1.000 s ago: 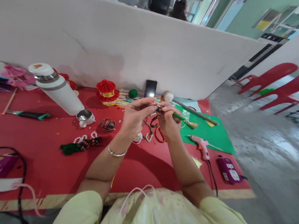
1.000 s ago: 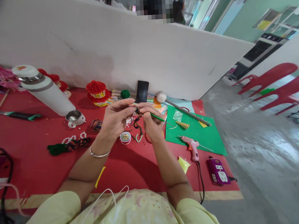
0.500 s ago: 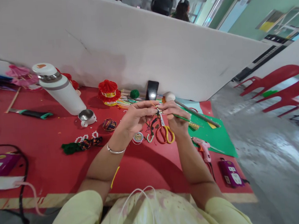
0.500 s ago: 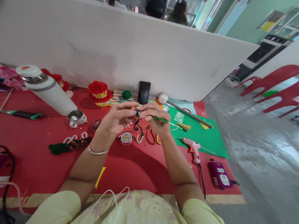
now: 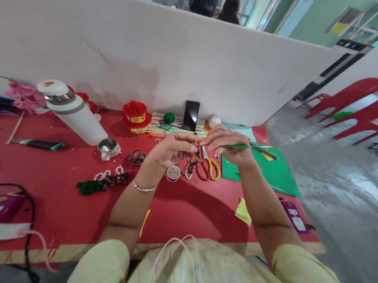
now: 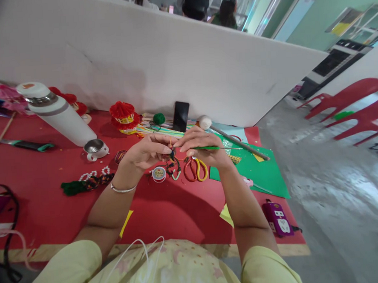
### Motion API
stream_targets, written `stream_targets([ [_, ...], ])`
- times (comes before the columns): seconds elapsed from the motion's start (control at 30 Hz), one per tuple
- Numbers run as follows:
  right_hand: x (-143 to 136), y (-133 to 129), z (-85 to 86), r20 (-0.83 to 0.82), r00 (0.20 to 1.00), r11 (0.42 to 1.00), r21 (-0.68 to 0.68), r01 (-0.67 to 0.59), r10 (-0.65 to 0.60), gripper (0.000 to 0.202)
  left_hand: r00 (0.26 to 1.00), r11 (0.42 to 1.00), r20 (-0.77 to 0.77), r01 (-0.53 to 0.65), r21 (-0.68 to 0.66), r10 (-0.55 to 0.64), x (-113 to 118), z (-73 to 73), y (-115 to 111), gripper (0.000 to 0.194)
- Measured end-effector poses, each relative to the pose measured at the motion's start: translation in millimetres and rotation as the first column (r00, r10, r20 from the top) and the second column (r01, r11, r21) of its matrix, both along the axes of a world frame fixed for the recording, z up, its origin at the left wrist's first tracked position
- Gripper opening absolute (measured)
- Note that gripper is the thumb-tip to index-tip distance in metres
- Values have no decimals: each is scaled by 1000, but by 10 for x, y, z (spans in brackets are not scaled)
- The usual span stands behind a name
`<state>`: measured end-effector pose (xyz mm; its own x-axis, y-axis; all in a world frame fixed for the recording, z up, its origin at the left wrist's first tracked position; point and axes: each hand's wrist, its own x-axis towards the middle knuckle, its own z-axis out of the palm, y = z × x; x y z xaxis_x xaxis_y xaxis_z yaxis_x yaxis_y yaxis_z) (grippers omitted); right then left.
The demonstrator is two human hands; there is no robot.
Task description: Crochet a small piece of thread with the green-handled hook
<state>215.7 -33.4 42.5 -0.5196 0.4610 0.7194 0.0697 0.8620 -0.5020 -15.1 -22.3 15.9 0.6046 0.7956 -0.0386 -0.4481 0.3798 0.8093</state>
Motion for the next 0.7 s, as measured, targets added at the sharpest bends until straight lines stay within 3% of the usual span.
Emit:
stream_targets([
  [0.17,-2,-10,46,23,1000,997,75,10,-12,17,998,997,10,68,-26,-67,7,-18,20,35],
  [0.37,-50,-73,-43,-93,988,987,88,132,-124,16,999,1000,50,-10,-19,11,34,-21,2,33],
  [0.57,-39,-67,-41,-87,990,988,94,124,-116,15,999,1000,45,-19,23,18,34,-33,-3,37],
  [0.7,-33,-68,-51,-68,991,988,92,122,-116,15,998,995,27,-64,72,63,37,-17,-18,27],
])
